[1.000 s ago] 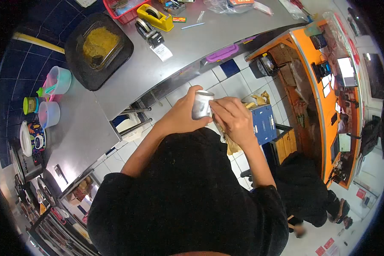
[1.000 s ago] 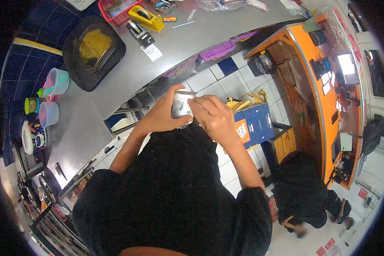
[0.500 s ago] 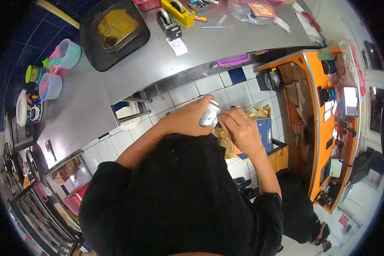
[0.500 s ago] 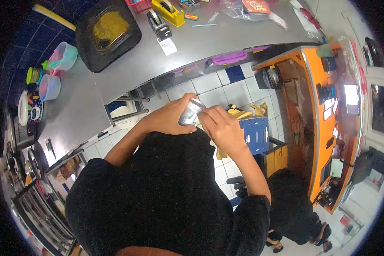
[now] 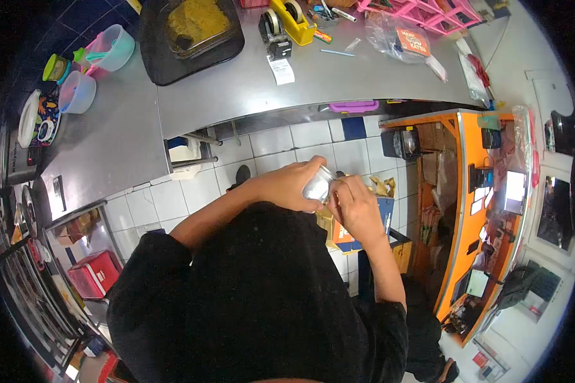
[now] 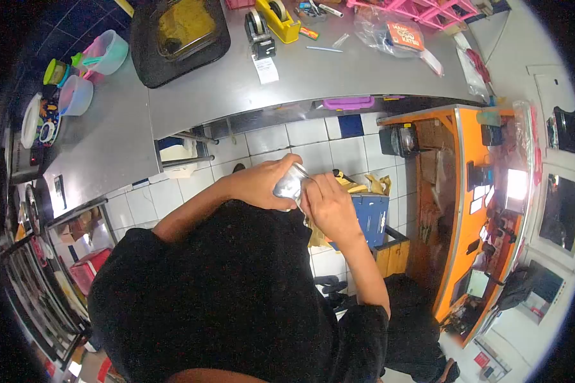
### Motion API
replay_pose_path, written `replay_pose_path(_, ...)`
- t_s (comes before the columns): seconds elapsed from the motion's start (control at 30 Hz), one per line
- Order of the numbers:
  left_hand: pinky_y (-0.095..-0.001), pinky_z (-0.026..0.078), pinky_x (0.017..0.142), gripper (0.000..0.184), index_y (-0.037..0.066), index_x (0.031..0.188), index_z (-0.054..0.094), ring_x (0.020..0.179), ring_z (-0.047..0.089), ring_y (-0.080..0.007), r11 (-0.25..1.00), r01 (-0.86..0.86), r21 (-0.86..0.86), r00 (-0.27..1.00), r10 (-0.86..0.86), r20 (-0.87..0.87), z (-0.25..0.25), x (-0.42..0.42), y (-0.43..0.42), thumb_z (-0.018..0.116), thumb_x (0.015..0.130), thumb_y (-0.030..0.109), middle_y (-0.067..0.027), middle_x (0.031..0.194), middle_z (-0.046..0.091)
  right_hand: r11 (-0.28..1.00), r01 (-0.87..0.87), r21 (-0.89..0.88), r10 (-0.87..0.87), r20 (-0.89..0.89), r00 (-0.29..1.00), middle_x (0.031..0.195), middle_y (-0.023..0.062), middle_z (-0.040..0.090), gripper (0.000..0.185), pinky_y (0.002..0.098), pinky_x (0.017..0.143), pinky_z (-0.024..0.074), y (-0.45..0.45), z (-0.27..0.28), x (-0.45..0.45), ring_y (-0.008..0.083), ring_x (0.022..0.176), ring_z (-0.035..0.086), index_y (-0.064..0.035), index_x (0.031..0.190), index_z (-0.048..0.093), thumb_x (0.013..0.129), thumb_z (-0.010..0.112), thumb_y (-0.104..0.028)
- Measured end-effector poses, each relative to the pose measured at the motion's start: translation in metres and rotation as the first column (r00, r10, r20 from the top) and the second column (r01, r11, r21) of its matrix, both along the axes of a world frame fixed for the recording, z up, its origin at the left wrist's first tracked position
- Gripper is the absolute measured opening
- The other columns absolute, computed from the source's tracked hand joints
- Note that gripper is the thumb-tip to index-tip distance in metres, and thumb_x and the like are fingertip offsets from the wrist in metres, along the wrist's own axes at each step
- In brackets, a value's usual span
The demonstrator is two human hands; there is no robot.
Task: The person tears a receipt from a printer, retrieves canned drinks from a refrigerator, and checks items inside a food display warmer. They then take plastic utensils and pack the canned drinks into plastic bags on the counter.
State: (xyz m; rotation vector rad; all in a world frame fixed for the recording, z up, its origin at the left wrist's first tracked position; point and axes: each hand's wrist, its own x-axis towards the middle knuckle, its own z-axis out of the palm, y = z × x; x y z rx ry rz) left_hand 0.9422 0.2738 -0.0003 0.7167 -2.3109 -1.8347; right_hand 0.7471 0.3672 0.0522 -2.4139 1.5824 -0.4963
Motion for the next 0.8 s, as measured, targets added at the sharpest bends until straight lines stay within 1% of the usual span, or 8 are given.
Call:
replay_pose_path(0.13,-0.0437,0.049,0.087,0.082,0.0,0.136,0.033,0.104,0.062,-0.0411,0.999,0.015,0.039,1.0,-0.015,-0.015,-0.0013,-0.0009,-0.0002,0.079,0.076,0.032,-0.0279,0.111,0.061,1.0,0.005,-0.028,-0.003,0.087,0.996,0.091,0.0117,0.06,0.028,0.039,0.071,0.0522,-0.0004,-0.0024,-0.0025,0.0295,0.083,0.06,-0.0007,0.094,0.058,0.072,0.074,-0.002)
replay_pose_path(0.23,-0.044,0.049,0.087,0.083,0.001,0.137,0.032,0.104,0.062,-0.0404,1.0,-0.004,0.005,1.0,0.004,-0.016,-0.006,-0.0017,-0.0001,0.079,0.076,0.032,-0.0266,0.112,0.061,0.999,0.033,-0.028,-0.029,0.142,0.99,0.092,0.012,0.062,0.025,0.0394,0.071,0.0521,0.0011,-0.0023,-0.0063,0.03,0.083,0.061,-0.0004,0.095,0.059,0.075,0.075,-0.001)
replay_pose_path(0.3,-0.0442,0.049,0.087,0.083,0.002,0.137,0.031,0.103,0.062,-0.0399,1.0,-0.004,0.009,1.0,0.004,-0.01,-0.007,-0.0033,-0.0006,0.079,0.076,0.032,-0.0258,0.112,0.061,0.997,0.065,-0.029,-0.059,0.181,0.982,0.092,0.0118,0.063,0.023,0.0394,0.072,0.0522,0.0003,0.0033,-0.0037,0.03,0.083,0.062,-0.0004,0.095,0.06,0.077,0.076,-0.002)
replay_pose_path(0.4,-0.0444,0.049,0.086,0.082,0.003,0.136,0.032,0.102,0.063,-0.0395,1.0,-0.004,0.016,1.0,0.005,-0.014,-0.0067,-0.004,-0.001,0.08,0.076,0.031,-0.025,0.111,0.062,0.998,0.061,-0.018,-0.057,0.199,0.978,0.093,0.0112,0.064,0.022,0.0392,0.072,0.0523,0.0007,0.0015,-0.0067,0.0298,0.084,0.063,-0.0006,0.095,0.062,0.078,0.076,-0.002)
replay_pose_path(0.6,-0.0446,0.05,0.084,0.081,0.002,0.135,0.033,0.1,0.063,-0.0396,1.0,0.026,0.01,0.999,-0.026,-0.037,-0.0039,-0.0055,-0.0029,0.08,0.075,0.03,-0.0249,0.109,0.062,0.999,0.04,-0.024,-0.035,0.18,0.983,0.091,0.0107,0.064,0.02,0.0391,0.071,0.0522,-0.001,0.0027,-0.0084,0.0297,0.083,0.063,-0.0011,0.092,0.062,0.077,0.076,-0.001)
replay_pose_path(0.7,-0.0445,0.05,0.084,0.082,0.002,0.136,0.032,0.1,0.063,-0.0395,0.999,0.039,-0.008,0.999,-0.039,-0.031,-0.0015,-0.0058,-0.0047,0.08,0.076,0.031,-0.025,0.108,0.062,1.0,0.03,-0.002,-0.029,0.136,0.99,0.09,0.011,0.062,0.019,0.0394,0.071,0.0518,-0.0014,0.0023,-0.0082,0.0297,0.081,0.061,-0.0012,0.091,0.06,0.079,0.074,-0.001)
replay_pose_path(0.8,-0.0442,0.05,0.084,0.082,0.002,0.136,0.032,0.101,0.063,-0.0392,0.998,0.044,-0.038,0.999,-0.045,-0.029,-0.0025,-0.0062,-0.0049,0.079,0.076,0.031,-0.0256,0.108,0.061,0.998,0.036,0.053,-0.041,0.08,0.996,0.09,0.013,0.06,0.02,0.0414,0.072,0.0509,-0.0004,0.0003,-0.0073,0.0328,0.085,0.061,0.0,0.093,0.058,0.08,0.073,0.001)
